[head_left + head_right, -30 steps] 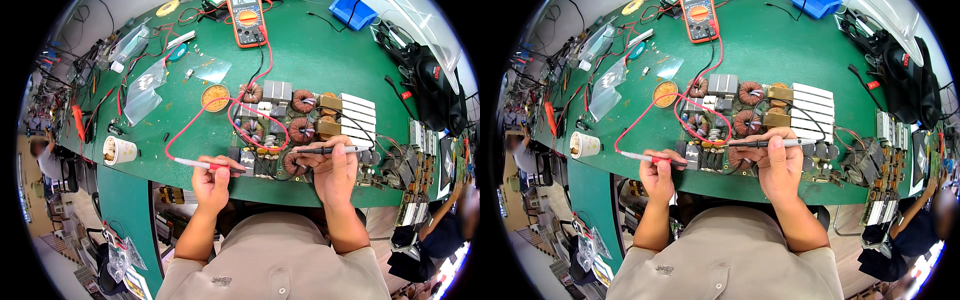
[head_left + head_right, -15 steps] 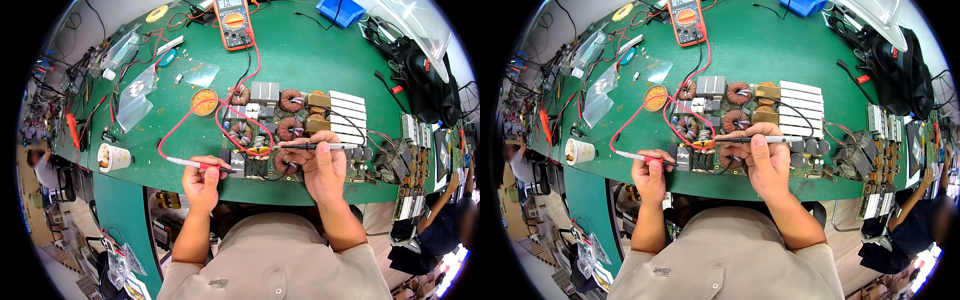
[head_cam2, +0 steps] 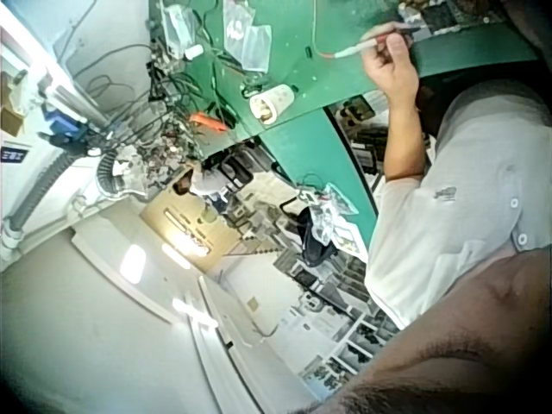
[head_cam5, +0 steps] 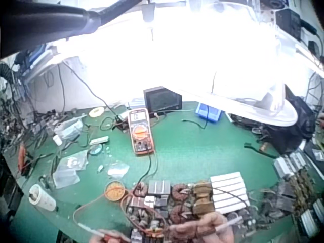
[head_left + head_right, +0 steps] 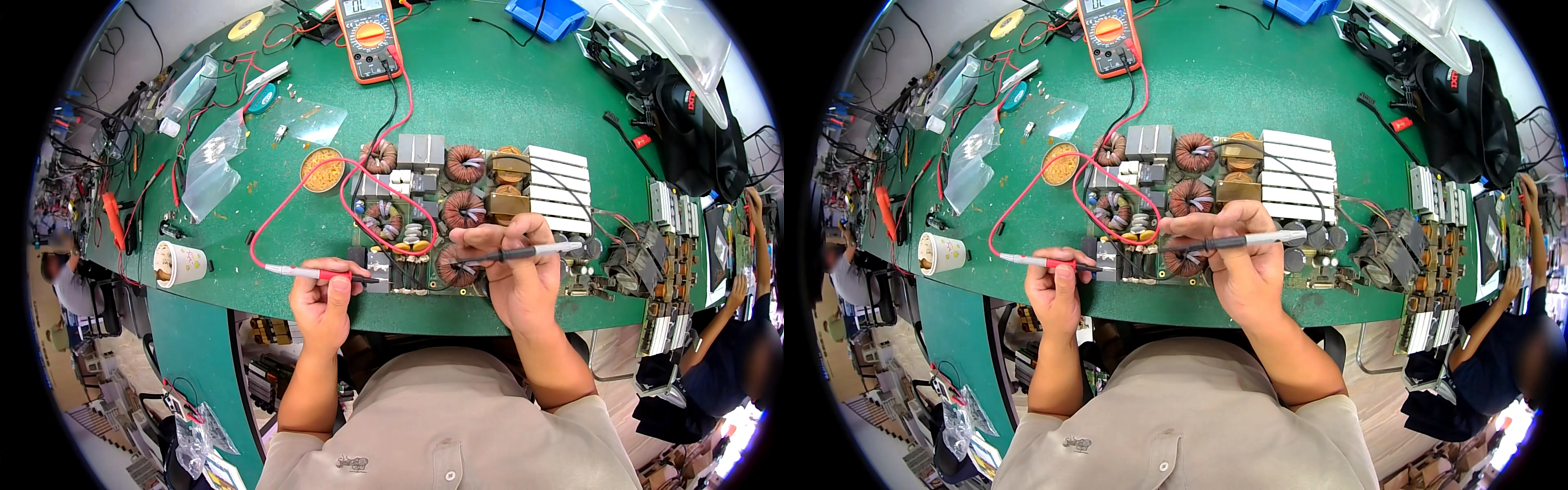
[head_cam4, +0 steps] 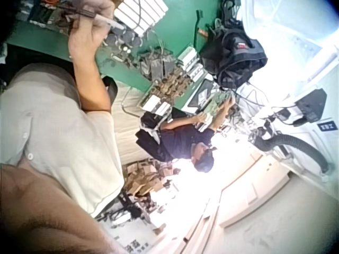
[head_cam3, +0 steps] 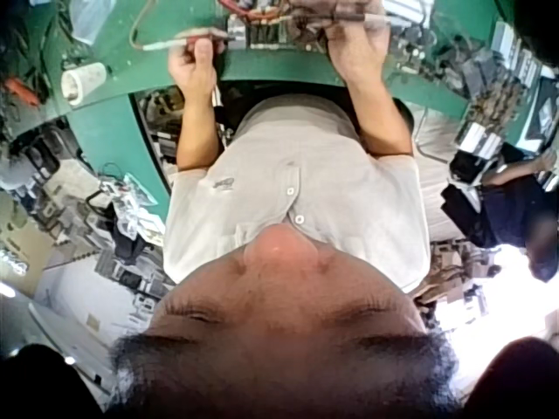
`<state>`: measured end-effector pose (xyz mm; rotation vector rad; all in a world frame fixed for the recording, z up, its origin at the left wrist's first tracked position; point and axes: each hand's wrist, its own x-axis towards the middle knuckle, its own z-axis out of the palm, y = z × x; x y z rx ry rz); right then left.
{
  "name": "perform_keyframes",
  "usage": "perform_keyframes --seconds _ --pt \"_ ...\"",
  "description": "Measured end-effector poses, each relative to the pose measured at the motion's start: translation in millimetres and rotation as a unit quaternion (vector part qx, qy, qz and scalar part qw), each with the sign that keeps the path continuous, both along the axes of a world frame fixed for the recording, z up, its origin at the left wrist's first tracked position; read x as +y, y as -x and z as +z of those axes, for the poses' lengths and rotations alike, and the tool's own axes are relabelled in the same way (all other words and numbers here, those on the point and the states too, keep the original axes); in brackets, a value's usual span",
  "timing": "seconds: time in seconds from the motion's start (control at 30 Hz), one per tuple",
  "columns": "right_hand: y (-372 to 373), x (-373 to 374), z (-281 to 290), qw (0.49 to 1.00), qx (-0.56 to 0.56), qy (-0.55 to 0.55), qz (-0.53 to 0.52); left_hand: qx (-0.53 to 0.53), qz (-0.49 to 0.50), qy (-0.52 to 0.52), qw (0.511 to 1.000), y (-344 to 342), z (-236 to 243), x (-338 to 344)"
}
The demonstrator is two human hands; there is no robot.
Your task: The person picks up and places two circuit boards on a green workbench, then uses a digital multimeter to test components on one of the boards.
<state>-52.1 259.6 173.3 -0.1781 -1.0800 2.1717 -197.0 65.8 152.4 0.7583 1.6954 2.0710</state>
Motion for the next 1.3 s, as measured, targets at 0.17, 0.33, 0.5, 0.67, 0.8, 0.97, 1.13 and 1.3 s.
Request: perform_keyframes --seconds 0.17,0.33,0.5,0.67,0.8,0.97,1.13,1.3 --pt "-3 2 5 0.998 -0.006 0.064 0.001 -0.005 -0.004 -0.004 1.0 -1 -1 0" --pt "0 8 6 0.999 -0.033 0.036 0.007 -0.009 -0.011 -0.026 1.0 2 -5 -5" --pt "-6 4 2 0.998 -0.022 0.061 0.007 -0.011 -0.002 0.006 1.0 -1 0 0" --pt "-5 2 3 0.998 -0.037 0.042 0.013 -0.029 -0.021 -0.031 0.999 2 -3 -5" --pt "-5 -1 4 0.998 -0.054 0.016 -0.006 -0.029 -0.019 -0.044 0.998 1 -2 -2" --pt "-4 -3 0 0.998 -0.057 -0.022 -0.015 -0.033 -0.02 -0.026 0.999 3 -3 -3" --pt "-7 -5 3 0.997 -0.061 -0.048 0.012 -0.069 -0.07 -0.079 0.992 2 7 8" --pt "-6 -3 6 0.999 -0.024 0.007 0.025 -0.103 -0.087 -0.09 0.987 -7 19 33"
